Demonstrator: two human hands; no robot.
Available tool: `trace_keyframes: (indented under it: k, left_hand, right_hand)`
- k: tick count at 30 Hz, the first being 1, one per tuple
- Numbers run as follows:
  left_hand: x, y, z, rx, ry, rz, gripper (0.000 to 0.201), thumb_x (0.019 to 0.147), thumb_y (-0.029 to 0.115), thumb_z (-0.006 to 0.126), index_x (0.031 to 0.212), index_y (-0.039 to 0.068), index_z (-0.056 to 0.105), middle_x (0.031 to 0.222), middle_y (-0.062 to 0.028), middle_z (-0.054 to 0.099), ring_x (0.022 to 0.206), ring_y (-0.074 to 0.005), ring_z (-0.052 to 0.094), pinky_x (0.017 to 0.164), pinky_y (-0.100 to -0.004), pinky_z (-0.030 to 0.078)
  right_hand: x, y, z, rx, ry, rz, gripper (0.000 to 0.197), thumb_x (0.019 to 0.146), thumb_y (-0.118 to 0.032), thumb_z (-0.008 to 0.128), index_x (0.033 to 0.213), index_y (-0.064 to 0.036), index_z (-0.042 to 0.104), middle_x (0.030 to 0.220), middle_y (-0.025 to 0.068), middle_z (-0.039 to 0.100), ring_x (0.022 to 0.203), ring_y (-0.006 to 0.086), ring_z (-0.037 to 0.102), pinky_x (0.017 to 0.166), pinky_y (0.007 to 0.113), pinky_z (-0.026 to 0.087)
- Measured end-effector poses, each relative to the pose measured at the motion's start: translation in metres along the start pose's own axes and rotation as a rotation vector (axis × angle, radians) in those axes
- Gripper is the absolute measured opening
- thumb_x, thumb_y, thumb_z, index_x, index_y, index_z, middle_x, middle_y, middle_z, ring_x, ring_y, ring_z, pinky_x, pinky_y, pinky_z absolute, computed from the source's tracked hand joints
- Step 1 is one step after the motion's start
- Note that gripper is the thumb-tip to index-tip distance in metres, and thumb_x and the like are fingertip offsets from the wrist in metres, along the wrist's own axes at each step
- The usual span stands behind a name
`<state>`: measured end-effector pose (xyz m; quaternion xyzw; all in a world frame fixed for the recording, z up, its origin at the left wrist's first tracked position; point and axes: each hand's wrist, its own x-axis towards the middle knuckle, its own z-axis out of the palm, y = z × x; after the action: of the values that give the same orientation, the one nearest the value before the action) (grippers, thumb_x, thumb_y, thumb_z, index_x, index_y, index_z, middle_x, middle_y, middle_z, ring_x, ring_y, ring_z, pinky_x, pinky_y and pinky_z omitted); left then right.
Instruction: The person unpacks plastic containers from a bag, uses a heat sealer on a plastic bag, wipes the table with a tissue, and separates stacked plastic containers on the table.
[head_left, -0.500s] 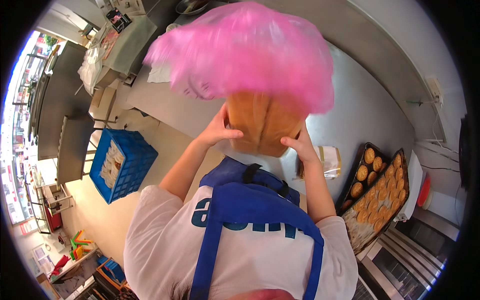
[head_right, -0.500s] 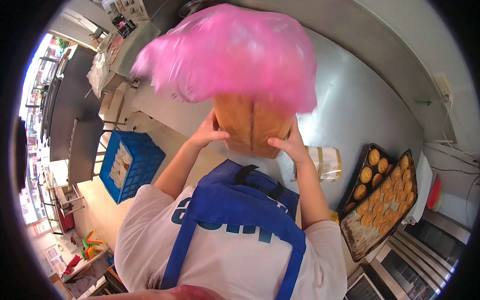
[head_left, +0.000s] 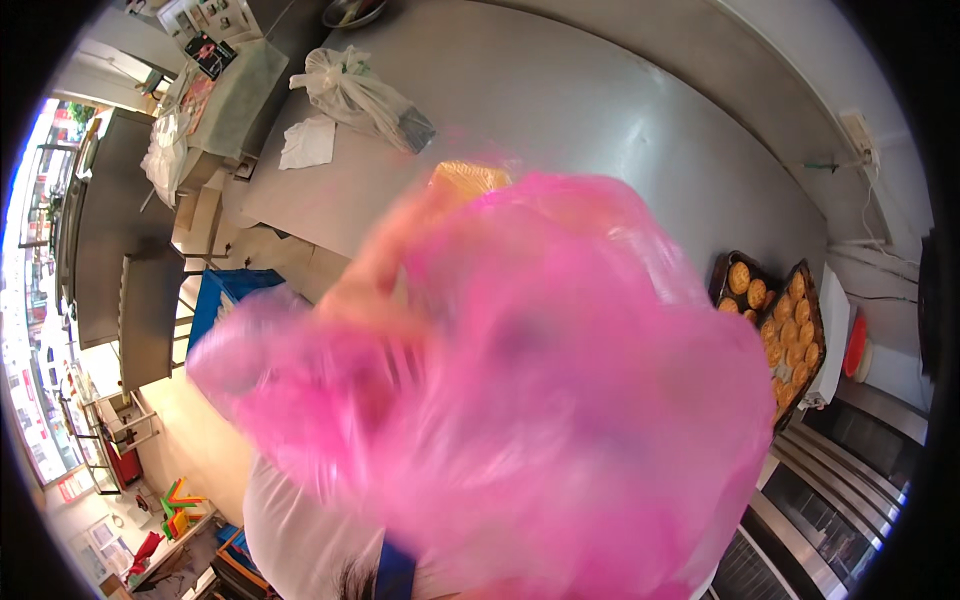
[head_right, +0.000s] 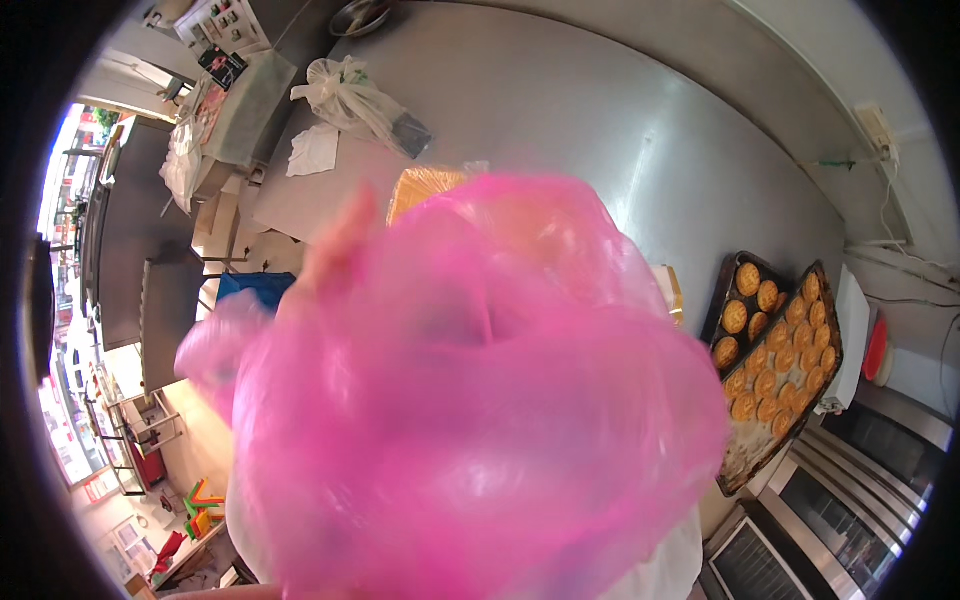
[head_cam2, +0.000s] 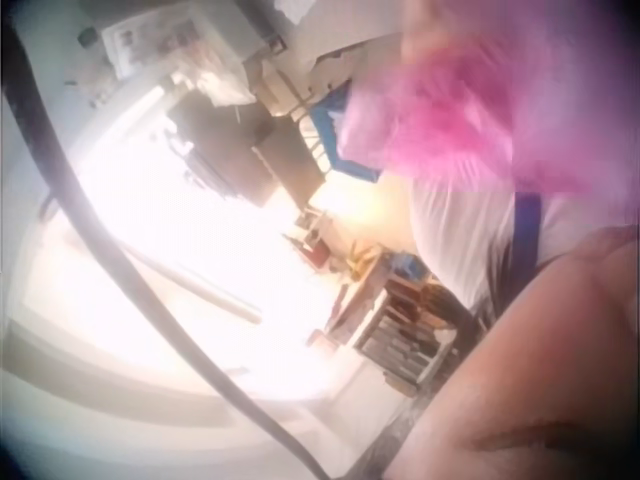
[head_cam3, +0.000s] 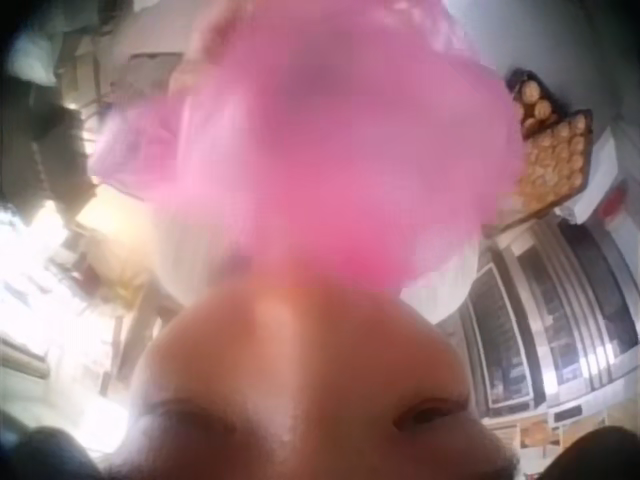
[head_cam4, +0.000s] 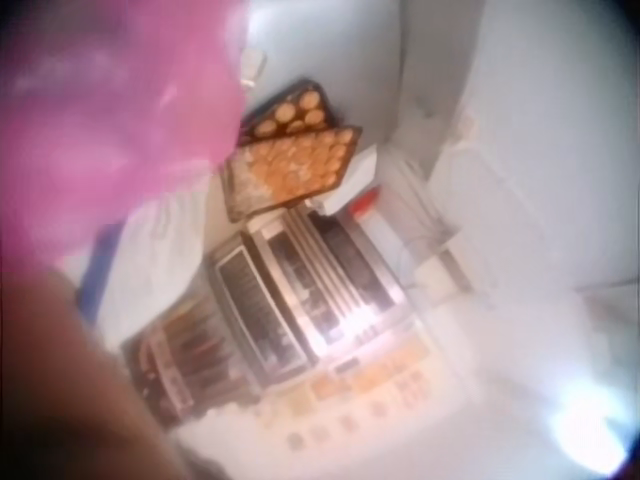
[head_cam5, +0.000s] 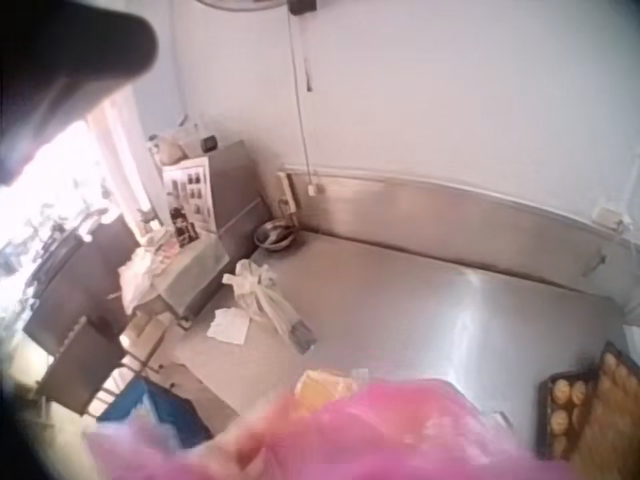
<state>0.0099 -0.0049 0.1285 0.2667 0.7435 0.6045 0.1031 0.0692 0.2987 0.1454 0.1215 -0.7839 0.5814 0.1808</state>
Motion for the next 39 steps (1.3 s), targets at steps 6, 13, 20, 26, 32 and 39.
trace_keyframes:
  k: [6,13,20,26,32,39]
  left_hand:
    - [0.062,0.004,-0.079,-0.149,0.263,-0.05,0.061,0.087,0.024,0.067,0.139,0.008,0.041,0.136,-0.0104,0.049,0.129,-0.0284,0.043,0.111,-0.0457,0.032]
    - [0.168,-0.045,-0.206,-0.478,0.559,0.017,0.057,0.089,0.023,0.064,0.138,0.007,0.041,0.134,-0.0106,0.051,0.129,-0.0283,0.044,0.111,-0.0459,0.031]
    - [0.165,-0.119,-0.213,-0.322,0.902,-0.441,0.033,0.093,0.019,0.056,0.123,0.005,0.056,0.116,-0.0044,0.06,0.106,-0.0194,0.056,0.095,-0.0357,0.043]
    - [0.071,0.025,-0.023,0.741,-0.038,0.517,0.032,0.072,0.017,0.079,0.097,0.006,0.064,0.099,-0.0059,0.063,0.1,-0.0229,0.059,0.09,-0.0335,0.044]
    - [0.044,0.024,0.031,0.523,0.329,0.261,0.036,0.065,0.023,0.081,0.093,0.007,0.064,0.09,-0.0061,0.062,0.089,-0.0261,0.059,0.083,-0.0382,0.044]
    - [0.042,0.012,0.023,0.671,0.134,0.387,0.037,0.072,0.012,0.072,0.108,0.008,0.063,0.089,-0.0068,0.063,0.087,-0.0257,0.06,0.082,-0.037,0.044]
  right_hand:
    - [0.017,0.024,0.033,-0.462,-0.222,-0.186,0.065,0.067,-0.029,0.08,0.125,-0.0092,0.058,0.136,0.0184,0.047,0.121,0.0357,0.049,0.101,0.045,0.041]
    - [0.015,0.012,0.05,-0.454,-0.119,-0.152,0.06,0.061,-0.026,0.083,0.115,-0.0058,0.063,0.127,0.0169,0.051,0.116,0.0372,0.05,0.097,0.045,0.043]
    - [0.021,-0.007,0.043,-0.484,-0.174,-0.211,0.054,0.068,-0.035,0.079,0.112,-0.0079,0.064,0.124,0.0161,0.054,0.114,0.0375,0.05,0.099,0.045,0.039]
    - [0.087,0.018,0.051,-0.558,-0.488,0.142,0.038,0.081,-0.035,0.069,0.094,0.0002,0.067,0.091,0.0153,0.066,0.094,0.0355,0.059,0.085,0.043,0.047]
    - [0.108,-0.004,0.056,0.146,-0.495,0.284,0.02,0.084,-0.019,0.067,0.084,0.0008,0.063,0.079,0.0082,0.064,0.073,0.0194,0.059,0.071,0.03,0.047]
    - [0.079,-0.022,0.055,0.191,-0.217,0.022,0.01,0.085,-0.008,0.068,0.081,-0.0012,0.061,0.08,0.0043,0.062,0.078,0.0154,0.058,0.073,0.028,0.046]
